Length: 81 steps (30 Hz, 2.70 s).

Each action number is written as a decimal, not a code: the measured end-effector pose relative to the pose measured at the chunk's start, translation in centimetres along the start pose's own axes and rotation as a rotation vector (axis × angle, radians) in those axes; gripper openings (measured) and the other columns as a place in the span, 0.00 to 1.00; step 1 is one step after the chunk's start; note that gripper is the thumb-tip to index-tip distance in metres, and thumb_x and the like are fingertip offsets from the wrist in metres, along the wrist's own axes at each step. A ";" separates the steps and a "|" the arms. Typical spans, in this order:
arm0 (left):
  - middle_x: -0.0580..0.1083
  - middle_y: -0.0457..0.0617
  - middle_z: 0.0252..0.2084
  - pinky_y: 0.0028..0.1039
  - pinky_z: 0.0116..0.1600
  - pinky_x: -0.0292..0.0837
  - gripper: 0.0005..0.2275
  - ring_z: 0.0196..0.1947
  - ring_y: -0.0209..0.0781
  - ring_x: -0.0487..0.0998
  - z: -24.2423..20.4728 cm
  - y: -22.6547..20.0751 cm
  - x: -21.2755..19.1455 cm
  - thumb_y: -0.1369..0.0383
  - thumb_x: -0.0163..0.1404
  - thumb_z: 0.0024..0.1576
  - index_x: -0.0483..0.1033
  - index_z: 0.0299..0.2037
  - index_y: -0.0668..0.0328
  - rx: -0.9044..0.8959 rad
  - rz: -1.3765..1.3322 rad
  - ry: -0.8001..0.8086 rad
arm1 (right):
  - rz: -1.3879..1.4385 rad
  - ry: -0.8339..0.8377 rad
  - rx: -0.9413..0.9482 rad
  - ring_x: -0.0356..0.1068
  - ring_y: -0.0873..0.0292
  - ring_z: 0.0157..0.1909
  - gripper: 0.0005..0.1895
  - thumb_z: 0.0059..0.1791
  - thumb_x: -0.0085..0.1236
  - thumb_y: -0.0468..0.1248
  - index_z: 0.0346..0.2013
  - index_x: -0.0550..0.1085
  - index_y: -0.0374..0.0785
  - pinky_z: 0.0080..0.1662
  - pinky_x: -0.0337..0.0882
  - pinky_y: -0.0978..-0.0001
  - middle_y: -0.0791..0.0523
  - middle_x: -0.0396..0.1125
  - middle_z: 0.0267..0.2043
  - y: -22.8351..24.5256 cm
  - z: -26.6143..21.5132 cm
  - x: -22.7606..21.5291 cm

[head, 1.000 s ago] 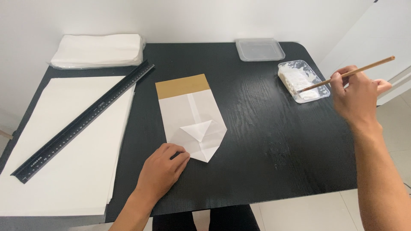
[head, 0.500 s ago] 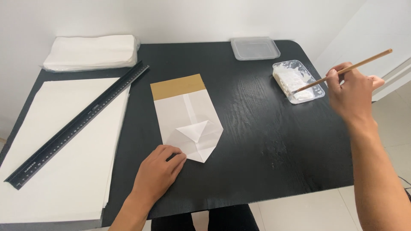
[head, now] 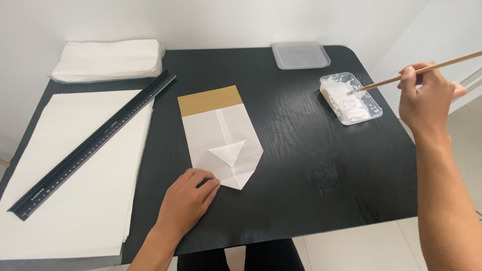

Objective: A person is manually assembling a paper bag by folding the paper and applying glue with a brush.

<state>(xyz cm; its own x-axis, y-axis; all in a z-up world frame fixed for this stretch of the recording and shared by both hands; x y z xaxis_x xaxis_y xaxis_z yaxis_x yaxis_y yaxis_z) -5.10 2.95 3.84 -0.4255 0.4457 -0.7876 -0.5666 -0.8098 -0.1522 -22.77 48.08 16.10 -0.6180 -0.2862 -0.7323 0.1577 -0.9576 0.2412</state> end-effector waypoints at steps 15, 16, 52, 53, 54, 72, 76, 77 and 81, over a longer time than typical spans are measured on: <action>0.75 0.43 0.37 0.29 0.34 0.73 0.03 0.37 0.42 0.74 0.1 -0.3 -0.3 0.71 0.57 0.59 0.76 0.33 0.53 0.013 -0.002 -0.007 | 0.000 0.045 0.008 0.64 0.61 0.34 0.21 0.70 0.42 0.46 0.36 0.74 0.46 0.57 0.44 0.54 0.67 0.71 0.33 0.3 1.5 3.1; 0.75 0.43 0.37 0.29 0.34 0.73 0.03 0.37 0.42 0.74 0.1 -0.2 -0.2 0.71 0.57 0.59 0.76 0.33 0.53 0.013 -0.002 -0.007 | 0.000 0.045 0.008 0.64 0.61 0.34 0.21 0.70 0.42 0.46 0.36 0.74 0.46 0.57 0.44 0.54 0.67 0.71 0.33 0.1 1.6 3.5; 0.76 0.43 0.38 0.30 0.34 0.74 0.03 0.37 0.43 0.75 -0.2 -0.3 -0.1 0.70 0.57 0.59 0.79 0.33 0.53 0.036 0.015 -0.027 | 0.020 -0.027 -0.042 0.69 0.56 0.46 0.16 0.71 0.40 0.42 0.47 0.74 0.41 0.62 0.43 0.48 0.63 0.73 0.43 -0.5 -0.4 -1.2; 0.76 0.43 0.38 0.30 0.35 0.74 0.03 0.37 0.43 0.75 -0.3 -0.5 -0.1 0.70 0.58 0.59 0.78 0.34 0.53 0.048 0.022 -0.037 | 0.367 -0.082 0.038 0.72 0.58 0.45 0.13 0.73 0.42 0.41 0.50 0.72 0.39 0.57 0.59 0.61 0.58 0.70 0.43 -1.9 -0.7 -1.6; 0.76 0.44 0.38 0.31 0.35 0.74 0.03 0.37 0.43 0.75 -0.4 -0.6 -0.2 0.70 0.58 0.59 0.78 0.34 0.53 0.061 0.028 -0.047 | 0.714 -0.132 0.121 0.74 0.61 0.44 0.11 0.74 0.43 0.39 0.53 0.69 0.36 0.53 0.75 0.74 0.52 0.68 0.43 -3.3 -1.1 -1.7; 0.76 0.45 0.36 0.33 0.42 0.74 0.05 0.39 0.45 0.77 -0.4 -1.1 -0.6 0.72 0.58 0.59 0.77 0.32 0.54 0.099 0.033 -0.065 | 1.592 0.349 0.498 0.71 0.58 0.40 0.09 0.60 0.50 0.44 0.42 0.75 0.46 0.49 0.61 0.68 0.53 0.73 0.35 5.4 -17.9 4.6; 0.76 0.46 0.36 0.33 0.42 0.74 0.05 0.39 0.45 0.77 -0.5 -1.0 -0.4 0.73 0.57 0.60 0.77 0.32 0.54 0.087 0.008 -0.045 | 1.479 0.412 0.493 0.69 0.55 0.41 0.07 0.60 0.45 0.38 0.45 0.72 0.43 0.49 0.61 0.66 0.49 0.71 0.37 4.4 -21.4 6.3; 0.76 0.46 0.37 0.33 0.41 0.73 0.04 0.39 0.45 0.77 -0.5 -1.0 -0.5 0.73 0.57 0.60 0.76 0.33 0.55 0.096 0.005 -0.046 | 1.500 0.437 0.454 0.69 0.54 0.42 0.08 0.59 0.45 0.37 0.46 0.72 0.39 0.50 0.62 0.65 0.48 0.72 0.39 4.6 -21.8 6.5; 0.75 0.45 0.35 0.33 0.41 0.73 0.05 0.38 0.44 0.76 -0.5 -1.0 -0.5 0.74 0.56 0.60 0.76 0.32 0.55 0.090 0.006 -0.061 | 1.475 0.473 0.320 0.70 0.52 0.45 0.09 0.59 0.44 0.35 0.47 0.74 0.36 0.54 0.67 0.61 0.49 0.73 0.40 6.3 -22.7 6.0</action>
<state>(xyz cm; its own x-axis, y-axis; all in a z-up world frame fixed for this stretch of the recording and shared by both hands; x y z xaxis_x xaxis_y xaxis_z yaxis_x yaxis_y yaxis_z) -3.99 3.41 4.10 -0.4698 0.4658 -0.7499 -0.6238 -0.7762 -0.0913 -8.00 39.57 -1.19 0.2218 -0.9637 0.1486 0.1780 0.1899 0.9655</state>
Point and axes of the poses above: each hand's wrist, its own z-axis towards the middle knuckle, its own x-axis out of the palm, y = z × x, the point moved 9 cm from there along z, towards the middle knuckle
